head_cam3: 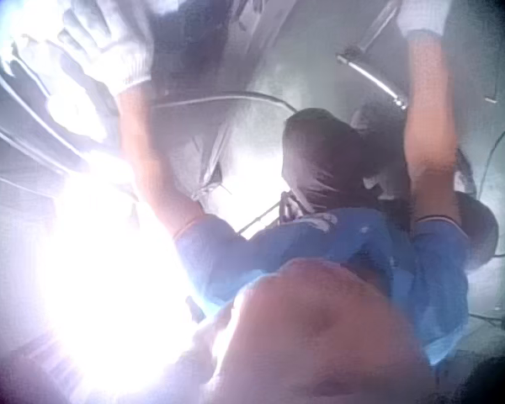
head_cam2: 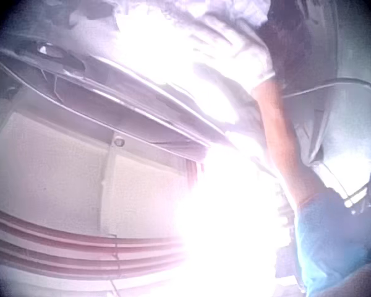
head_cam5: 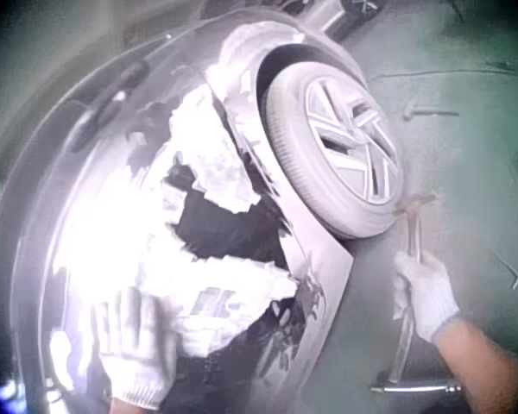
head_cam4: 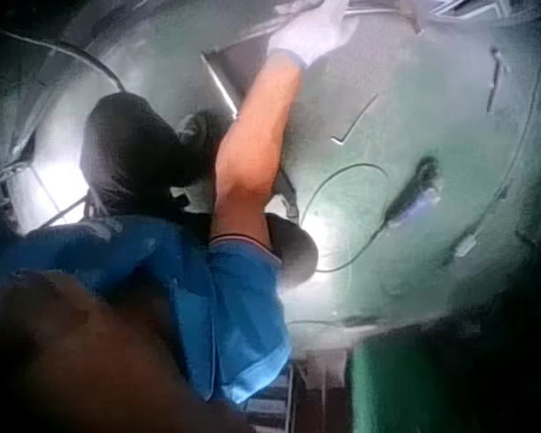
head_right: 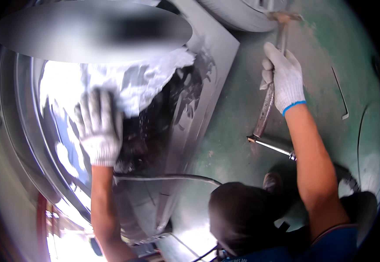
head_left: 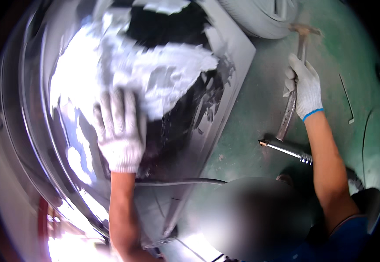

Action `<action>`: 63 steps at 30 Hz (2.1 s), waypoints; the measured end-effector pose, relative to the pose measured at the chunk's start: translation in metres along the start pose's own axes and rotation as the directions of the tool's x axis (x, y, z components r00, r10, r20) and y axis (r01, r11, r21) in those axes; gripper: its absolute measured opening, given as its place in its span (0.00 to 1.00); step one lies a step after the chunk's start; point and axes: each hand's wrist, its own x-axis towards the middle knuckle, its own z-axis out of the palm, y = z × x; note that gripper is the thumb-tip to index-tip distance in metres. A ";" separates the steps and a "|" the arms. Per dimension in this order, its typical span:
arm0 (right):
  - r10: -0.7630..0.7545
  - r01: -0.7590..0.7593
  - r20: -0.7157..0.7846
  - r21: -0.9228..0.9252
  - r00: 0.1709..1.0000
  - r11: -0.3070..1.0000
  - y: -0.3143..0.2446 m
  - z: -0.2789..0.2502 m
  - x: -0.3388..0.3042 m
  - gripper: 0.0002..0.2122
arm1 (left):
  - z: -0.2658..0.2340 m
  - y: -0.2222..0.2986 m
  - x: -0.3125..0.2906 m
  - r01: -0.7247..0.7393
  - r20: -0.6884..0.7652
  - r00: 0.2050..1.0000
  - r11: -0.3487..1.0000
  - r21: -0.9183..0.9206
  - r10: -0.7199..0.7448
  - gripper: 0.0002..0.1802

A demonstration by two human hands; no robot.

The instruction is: The person uses a handheld power sander to smooth a white filler patch on the rear quarter panel of a dark-colored car. They periodically pause to wipe the area with a cloth and inspect the surface. The person then uses a blowtorch to heat the filler and a hammer to tap the panel.

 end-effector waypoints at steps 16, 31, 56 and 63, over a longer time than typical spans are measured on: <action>0.011 -0.035 -0.622 -0.027 0.783 0.999 -0.143 -0.026 -0.175 0.11 | 0.047 0.015 0.010 -0.947 0.434 -0.049 0.097 -0.307 0.899 0.48; 0.325 -0.323 -0.821 0.183 0.470 0.929 -0.040 -0.142 -0.313 0.11 | 0.010 -0.074 0.050 -0.868 0.312 -0.108 0.064 -0.492 0.944 0.49; 0.383 -0.552 -0.717 -0.003 0.583 0.834 -0.016 -0.133 -0.294 0.11 | 0.030 -0.046 0.052 -0.905 0.389 -0.019 0.149 -0.397 0.921 0.50; 0.436 -0.620 -0.681 -0.034 0.588 0.784 -0.013 -0.143 -0.304 0.10 | 0.037 0.011 -0.027 -0.921 0.431 -0.167 0.016 -0.389 0.887 0.46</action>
